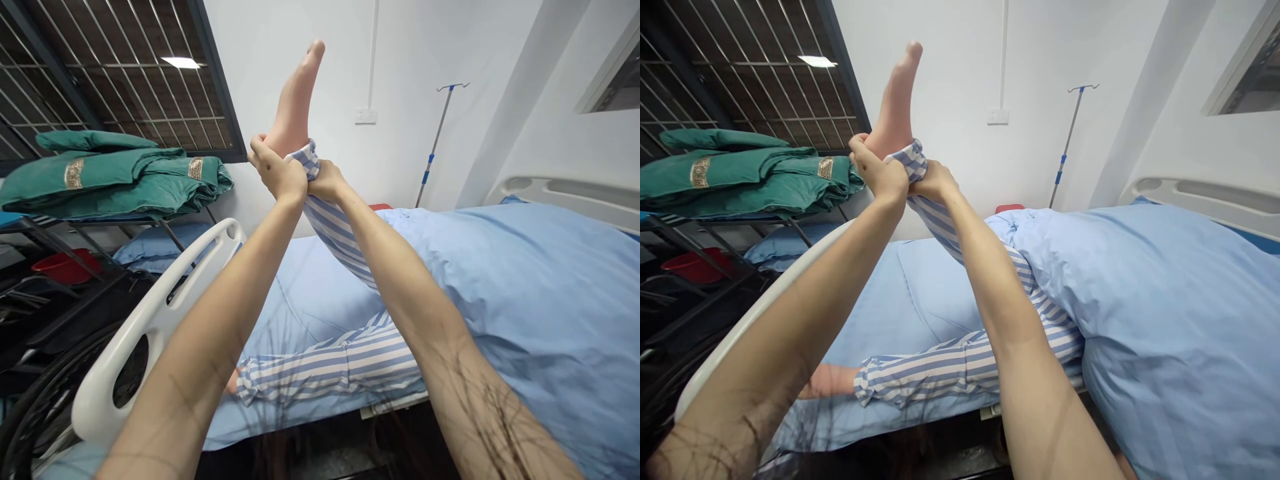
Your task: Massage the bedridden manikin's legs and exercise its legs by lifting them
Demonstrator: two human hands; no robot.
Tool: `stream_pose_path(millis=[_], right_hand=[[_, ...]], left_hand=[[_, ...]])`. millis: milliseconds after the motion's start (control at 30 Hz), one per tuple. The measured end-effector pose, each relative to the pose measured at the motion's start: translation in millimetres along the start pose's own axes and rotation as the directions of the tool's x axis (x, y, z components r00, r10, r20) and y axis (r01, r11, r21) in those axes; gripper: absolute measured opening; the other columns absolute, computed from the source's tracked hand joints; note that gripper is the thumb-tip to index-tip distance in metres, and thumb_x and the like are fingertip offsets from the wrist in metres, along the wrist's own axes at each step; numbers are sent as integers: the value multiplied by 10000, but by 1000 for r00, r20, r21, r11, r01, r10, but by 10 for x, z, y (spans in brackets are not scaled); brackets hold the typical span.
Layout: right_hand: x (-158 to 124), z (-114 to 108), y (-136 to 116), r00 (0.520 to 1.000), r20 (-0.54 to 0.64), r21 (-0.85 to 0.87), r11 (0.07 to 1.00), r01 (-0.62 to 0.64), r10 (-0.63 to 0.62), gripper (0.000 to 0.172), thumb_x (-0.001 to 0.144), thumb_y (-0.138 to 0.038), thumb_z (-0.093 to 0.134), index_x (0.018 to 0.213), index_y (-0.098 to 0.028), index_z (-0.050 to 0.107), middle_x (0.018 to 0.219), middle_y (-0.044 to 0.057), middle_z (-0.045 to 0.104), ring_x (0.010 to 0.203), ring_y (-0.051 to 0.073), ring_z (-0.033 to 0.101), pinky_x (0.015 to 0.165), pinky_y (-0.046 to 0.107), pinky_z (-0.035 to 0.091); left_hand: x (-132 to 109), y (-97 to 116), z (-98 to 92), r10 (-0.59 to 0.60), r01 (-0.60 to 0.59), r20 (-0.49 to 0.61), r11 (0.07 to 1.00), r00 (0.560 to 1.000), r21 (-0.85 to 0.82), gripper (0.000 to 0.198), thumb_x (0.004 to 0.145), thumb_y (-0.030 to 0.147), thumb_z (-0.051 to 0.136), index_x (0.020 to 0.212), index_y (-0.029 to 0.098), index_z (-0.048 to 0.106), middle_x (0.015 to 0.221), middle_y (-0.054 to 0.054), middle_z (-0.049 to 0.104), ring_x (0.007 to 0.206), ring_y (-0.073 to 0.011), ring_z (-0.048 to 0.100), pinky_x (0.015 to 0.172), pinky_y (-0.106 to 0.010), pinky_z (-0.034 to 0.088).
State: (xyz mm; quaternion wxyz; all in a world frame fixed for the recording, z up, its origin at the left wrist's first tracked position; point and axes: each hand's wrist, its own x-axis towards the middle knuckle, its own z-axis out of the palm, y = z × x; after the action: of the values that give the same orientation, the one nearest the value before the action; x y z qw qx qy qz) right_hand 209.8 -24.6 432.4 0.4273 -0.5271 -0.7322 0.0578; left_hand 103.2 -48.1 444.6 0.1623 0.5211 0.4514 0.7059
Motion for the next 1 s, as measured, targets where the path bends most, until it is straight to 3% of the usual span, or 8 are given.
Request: stream_pose_path(millis=[200,433,533,700,867,1000], right_hand=[[32,-41,42,1000,-4,-3,1000,9,-9,302,755,-339,686,967,-126,657,1082,104,746,1101,300,684,1001,440,532],[24,-232,40,999,-22,7,999,33,-33,350,743,-334,709,969,-67,692,1098,152,764,1080,290,687,957,382,528],[49,-261,71,999,-31,20,999,38,-37,353,730,-340,716,959,-72,698,1074,132,767,1075,296,688,966,397,538],[77,-248,128,996,-68,64,996,67,-62,343,720,-388,727,915,-108,693,1032,90,753,1090,321,684,973,460,565],[77,-303,131,998,-48,99,994,40,-36,425,723,-418,725,966,-70,691,1039,117,758,1038,268,696,954,399,553],[123,-355,164,999,-48,110,994,19,-14,423,738,-396,701,967,-41,683,1062,138,758,1016,232,693,938,348,538]], left_hand=[[20,20,52,-8,9,39,1000,999,-29,472,926,169,614,1347,289,438,1541,-18,418,1501,-279,362,1200,-476,411],[-50,234,152,9,-9,-11,1000,1000,-2,410,954,86,548,1334,213,459,1466,-63,493,1415,-210,474,1160,-445,457],[-70,296,177,11,-11,-3,1000,1000,-2,404,964,81,535,1334,224,458,1472,-53,485,1397,-206,496,1161,-449,459],[-77,345,186,8,-8,9,1000,1000,-14,440,936,19,537,1343,138,419,1474,-101,454,1343,-203,539,1181,-423,433],[-53,372,226,-9,9,13,1000,1000,10,462,896,-46,503,1285,192,433,1435,-82,475,1330,-179,557,1162,-357,452],[-27,410,283,-11,12,56,1000,998,-11,475,909,-49,475,1309,198,409,1472,-74,448,1361,-173,535,1186,-341,399]])
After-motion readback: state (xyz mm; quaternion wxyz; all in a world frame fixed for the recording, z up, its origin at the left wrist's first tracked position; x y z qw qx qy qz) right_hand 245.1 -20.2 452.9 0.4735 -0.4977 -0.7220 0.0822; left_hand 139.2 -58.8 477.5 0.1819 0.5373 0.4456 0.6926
